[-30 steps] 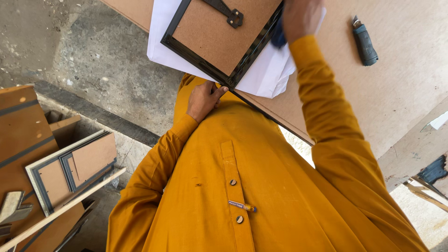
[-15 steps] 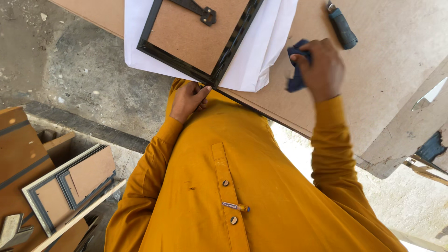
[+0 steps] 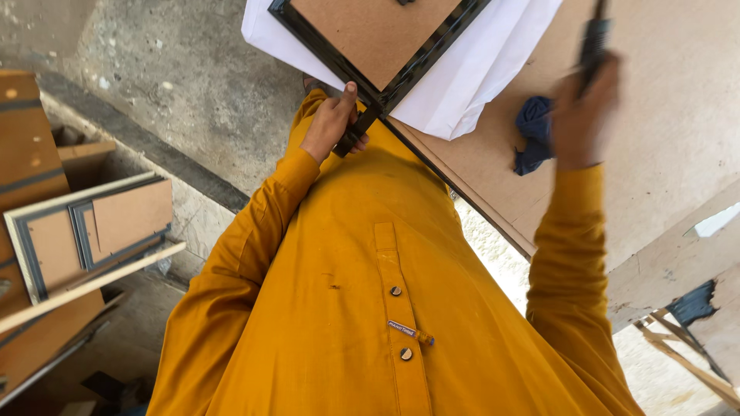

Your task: The person assembles picture frames by placing white paper inside black frames, securing the paper with tape, and cleaning the frame edges with a cloth. The person uses a utility knife to trim excess paper and repeatedly wipes the frame surfaces.

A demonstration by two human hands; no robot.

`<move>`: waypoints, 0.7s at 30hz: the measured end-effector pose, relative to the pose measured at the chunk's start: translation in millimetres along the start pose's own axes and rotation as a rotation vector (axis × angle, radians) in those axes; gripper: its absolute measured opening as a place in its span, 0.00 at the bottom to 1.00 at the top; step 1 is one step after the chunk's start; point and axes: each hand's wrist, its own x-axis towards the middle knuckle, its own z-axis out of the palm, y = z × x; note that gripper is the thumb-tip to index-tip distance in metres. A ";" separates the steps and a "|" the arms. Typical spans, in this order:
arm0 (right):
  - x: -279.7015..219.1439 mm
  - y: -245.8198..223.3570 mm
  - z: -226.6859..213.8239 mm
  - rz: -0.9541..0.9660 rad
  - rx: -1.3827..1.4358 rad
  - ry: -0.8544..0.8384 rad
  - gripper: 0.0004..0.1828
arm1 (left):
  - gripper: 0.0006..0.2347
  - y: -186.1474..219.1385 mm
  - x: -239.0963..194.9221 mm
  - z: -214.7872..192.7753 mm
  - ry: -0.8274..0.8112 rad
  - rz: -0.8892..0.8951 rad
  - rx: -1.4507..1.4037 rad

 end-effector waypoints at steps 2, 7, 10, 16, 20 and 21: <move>-28.1 -62.7 27.5 -0.257 -0.094 -0.202 0.16 | 0.30 -0.8 -1.2 0.4 -0.009 0.017 -0.010; -74.1 -158.9 73.5 -0.217 0.068 -0.482 0.18 | 0.32 -5.2 -1.2 -0.8 0.008 0.028 0.006; -66.8 -171.5 76.7 -0.260 0.016 -0.473 0.19 | 0.32 -1.5 -1.1 0.7 0.016 0.038 0.023; -70.4 -164.5 93.4 -0.235 -0.067 -0.514 0.21 | 0.33 -2.9 -0.2 -0.1 0.027 0.064 0.045; -77.7 -159.4 79.8 -0.242 -0.164 -0.538 0.22 | 0.32 -2.9 -0.9 0.9 0.028 0.078 0.044; -79.4 -160.2 69.9 -0.238 -0.196 -0.551 0.22 | 0.32 -2.3 -1.9 1.5 0.025 0.078 0.031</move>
